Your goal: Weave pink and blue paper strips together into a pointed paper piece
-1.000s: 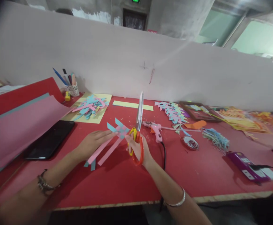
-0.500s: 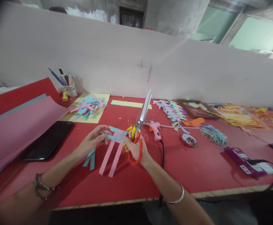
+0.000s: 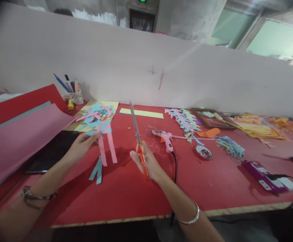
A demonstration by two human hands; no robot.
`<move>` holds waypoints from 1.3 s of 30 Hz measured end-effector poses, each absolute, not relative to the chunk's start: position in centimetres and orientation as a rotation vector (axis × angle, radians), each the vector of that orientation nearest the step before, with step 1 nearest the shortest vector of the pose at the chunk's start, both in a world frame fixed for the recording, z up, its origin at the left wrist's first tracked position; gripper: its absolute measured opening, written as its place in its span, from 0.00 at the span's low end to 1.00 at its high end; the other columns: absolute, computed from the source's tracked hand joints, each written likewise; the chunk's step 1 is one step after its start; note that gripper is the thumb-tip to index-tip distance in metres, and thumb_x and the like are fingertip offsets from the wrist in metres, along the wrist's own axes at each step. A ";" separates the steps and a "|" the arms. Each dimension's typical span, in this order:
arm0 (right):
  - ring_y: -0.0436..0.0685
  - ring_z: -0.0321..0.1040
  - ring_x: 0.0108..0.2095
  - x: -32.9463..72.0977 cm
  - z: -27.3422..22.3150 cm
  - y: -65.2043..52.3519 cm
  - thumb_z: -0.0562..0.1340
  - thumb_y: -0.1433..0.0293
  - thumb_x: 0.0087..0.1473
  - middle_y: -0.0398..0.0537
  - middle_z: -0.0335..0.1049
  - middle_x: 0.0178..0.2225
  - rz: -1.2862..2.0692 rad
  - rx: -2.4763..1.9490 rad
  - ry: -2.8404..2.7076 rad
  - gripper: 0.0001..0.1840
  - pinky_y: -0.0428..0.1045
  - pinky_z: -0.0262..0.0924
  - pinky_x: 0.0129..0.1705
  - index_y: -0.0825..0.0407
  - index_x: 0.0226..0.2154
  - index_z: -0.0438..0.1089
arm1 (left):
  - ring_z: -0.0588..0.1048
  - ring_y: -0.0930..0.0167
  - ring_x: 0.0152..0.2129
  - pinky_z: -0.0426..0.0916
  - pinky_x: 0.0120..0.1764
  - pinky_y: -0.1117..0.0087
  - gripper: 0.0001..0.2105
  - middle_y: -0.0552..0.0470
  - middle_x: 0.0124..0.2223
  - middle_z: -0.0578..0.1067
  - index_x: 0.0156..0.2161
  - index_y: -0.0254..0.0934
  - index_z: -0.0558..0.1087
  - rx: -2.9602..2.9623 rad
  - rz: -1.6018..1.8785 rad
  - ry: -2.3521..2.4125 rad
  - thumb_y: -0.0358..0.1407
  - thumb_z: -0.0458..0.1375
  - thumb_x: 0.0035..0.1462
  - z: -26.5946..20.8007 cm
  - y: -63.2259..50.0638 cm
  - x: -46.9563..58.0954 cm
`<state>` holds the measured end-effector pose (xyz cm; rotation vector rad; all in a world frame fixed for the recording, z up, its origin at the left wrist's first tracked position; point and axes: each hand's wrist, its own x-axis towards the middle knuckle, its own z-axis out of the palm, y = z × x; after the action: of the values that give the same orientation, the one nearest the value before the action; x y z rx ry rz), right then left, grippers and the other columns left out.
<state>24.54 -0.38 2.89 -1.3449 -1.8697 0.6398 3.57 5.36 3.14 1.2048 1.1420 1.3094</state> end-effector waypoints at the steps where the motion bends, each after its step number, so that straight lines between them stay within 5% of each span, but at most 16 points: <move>1: 0.49 0.53 0.24 24.7 3.1 -0.4 0.47 0.56 0.51 0.41 0.53 0.24 0.565 -1.401 -1.902 0.15 0.47 0.53 0.27 0.49 0.25 0.50 | 0.63 0.77 0.14 0.63 0.22 0.75 0.15 0.57 0.14 0.66 0.14 0.35 0.68 1.147 1.356 1.142 0.44 0.63 0.35 3.3 5.6 3.1; 9: 0.47 0.46 0.19 25.2 4.0 0.1 0.56 0.55 0.45 0.38 0.51 0.18 0.408 -1.698 -2.132 0.20 0.44 0.39 0.22 0.50 0.19 0.48 | 0.66 0.76 0.16 0.65 0.22 0.75 0.07 0.57 0.18 0.69 0.18 0.37 0.71 1.219 1.548 1.144 0.38 0.62 0.39 4.1 6.1 1.8; 39: 0.49 0.51 0.22 24.9 4.8 0.0 0.57 0.53 0.44 0.41 0.57 0.21 0.455 -1.730 -2.236 0.21 0.44 0.41 0.23 0.51 0.20 0.52 | 0.64 0.79 0.13 0.63 0.18 0.77 0.07 0.58 0.15 0.67 0.16 0.37 0.70 1.146 1.638 0.979 0.36 0.62 0.37 3.5 6.0 2.1</move>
<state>24.86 0.00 4.80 -1.7297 -2.2356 0.4546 2.08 6.00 3.48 1.1458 0.9793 1.6377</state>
